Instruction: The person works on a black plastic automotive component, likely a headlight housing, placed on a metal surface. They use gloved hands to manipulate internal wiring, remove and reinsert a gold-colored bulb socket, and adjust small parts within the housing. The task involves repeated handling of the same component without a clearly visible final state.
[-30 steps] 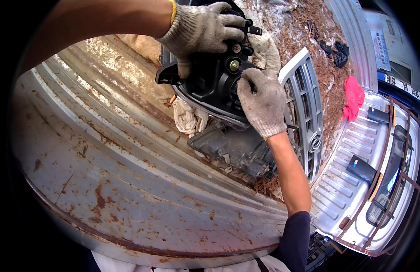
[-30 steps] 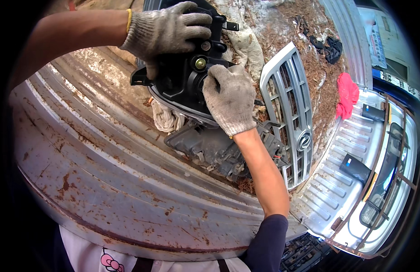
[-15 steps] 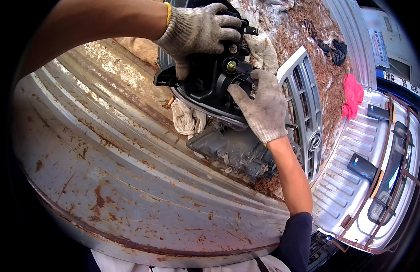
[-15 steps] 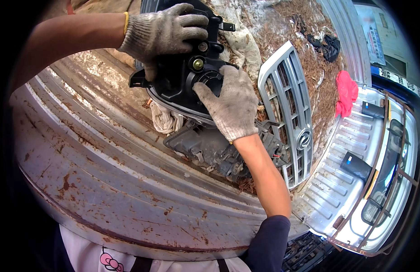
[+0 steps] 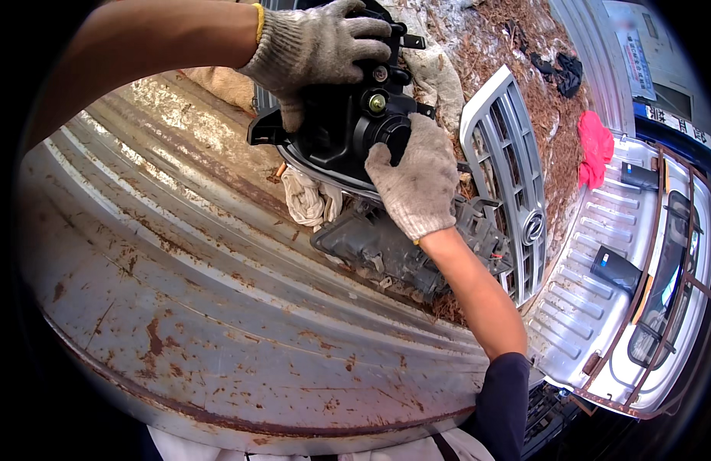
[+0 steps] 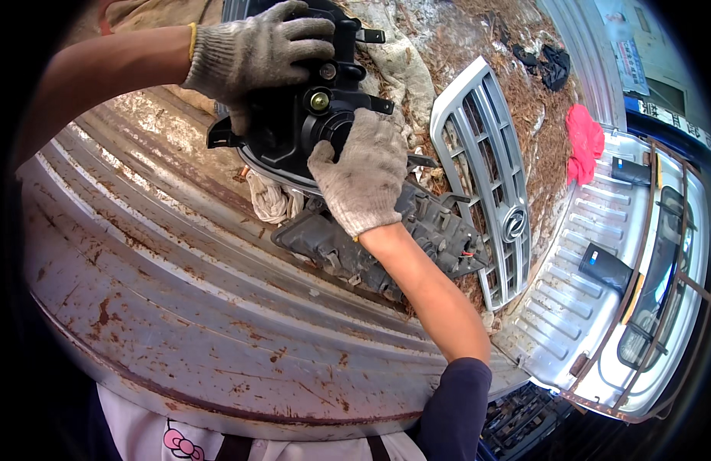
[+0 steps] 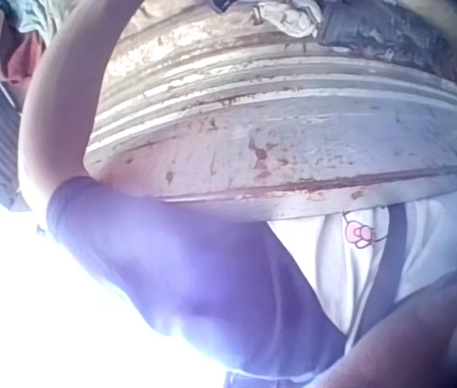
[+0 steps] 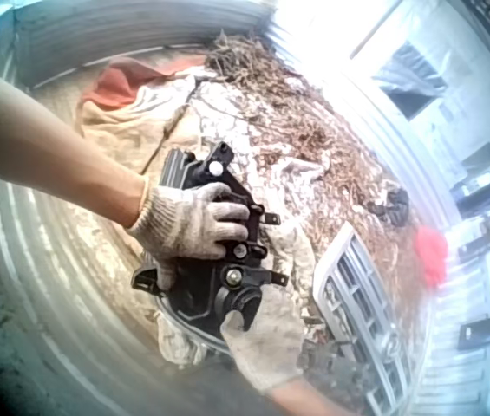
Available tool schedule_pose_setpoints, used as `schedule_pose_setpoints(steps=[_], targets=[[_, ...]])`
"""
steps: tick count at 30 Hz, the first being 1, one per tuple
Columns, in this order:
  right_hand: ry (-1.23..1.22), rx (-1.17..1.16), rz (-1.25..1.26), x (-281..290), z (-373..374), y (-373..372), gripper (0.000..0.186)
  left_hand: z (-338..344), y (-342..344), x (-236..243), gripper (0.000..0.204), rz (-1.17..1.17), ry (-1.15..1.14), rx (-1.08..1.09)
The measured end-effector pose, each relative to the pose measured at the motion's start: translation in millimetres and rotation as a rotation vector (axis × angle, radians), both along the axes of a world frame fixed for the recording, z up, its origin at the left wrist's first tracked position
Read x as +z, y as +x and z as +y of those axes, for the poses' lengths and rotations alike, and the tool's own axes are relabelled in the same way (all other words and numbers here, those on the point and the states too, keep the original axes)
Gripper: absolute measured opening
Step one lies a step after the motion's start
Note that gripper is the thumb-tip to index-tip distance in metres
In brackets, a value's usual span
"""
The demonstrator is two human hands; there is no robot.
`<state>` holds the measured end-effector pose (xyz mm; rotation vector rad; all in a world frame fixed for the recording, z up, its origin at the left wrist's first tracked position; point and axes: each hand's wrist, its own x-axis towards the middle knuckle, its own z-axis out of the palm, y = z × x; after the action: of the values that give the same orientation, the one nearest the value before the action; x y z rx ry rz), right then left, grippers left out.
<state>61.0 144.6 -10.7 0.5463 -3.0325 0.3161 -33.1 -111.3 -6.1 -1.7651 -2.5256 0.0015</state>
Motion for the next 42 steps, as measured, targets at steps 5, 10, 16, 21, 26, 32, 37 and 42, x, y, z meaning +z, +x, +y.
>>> schedule_pose_setpoints(steps=[5,10,16,21,26,32,37,42], targets=[[-0.059,0.124,0.031,5.2,6.6,-4.9,0.054,-1.7,5.4,21.0,0.085,-0.113,-0.042,0.015],[-0.073,0.116,-0.004,13.0,12.6,-2.4,0.055,-1.9,6.2,22.2,0.085,-0.122,-0.051,0.023],[-0.083,0.288,0.051,10.6,31.1,-11.5,0.057,-2.9,6.1,19.2,0.086,-0.112,-0.032,0.025],[-0.036,0.478,0.014,24.2,30.1,-19.5,0.057,-0.5,4.4,16.7,0.087,-0.099,-0.027,0.021],[0.060,0.571,-0.058,39.3,28.7,-27.0,0.057,-2.4,0.7,-6.2,0.086,0.020,0.041,0.008],[-0.053,0.384,-0.205,47.4,19.7,-13.4,0.064,-2.4,5.8,10.2,0.087,-0.038,-0.024,0.014],[0.028,0.189,-0.239,34.5,13.8,-7.4,0.068,-1.8,6.8,22.2,0.087,-0.097,-0.069,0.025],[0.071,0.344,-0.125,32.2,16.8,-10.5,0.064,-2.0,6.2,17.3,0.087,-0.083,-0.059,0.025]])
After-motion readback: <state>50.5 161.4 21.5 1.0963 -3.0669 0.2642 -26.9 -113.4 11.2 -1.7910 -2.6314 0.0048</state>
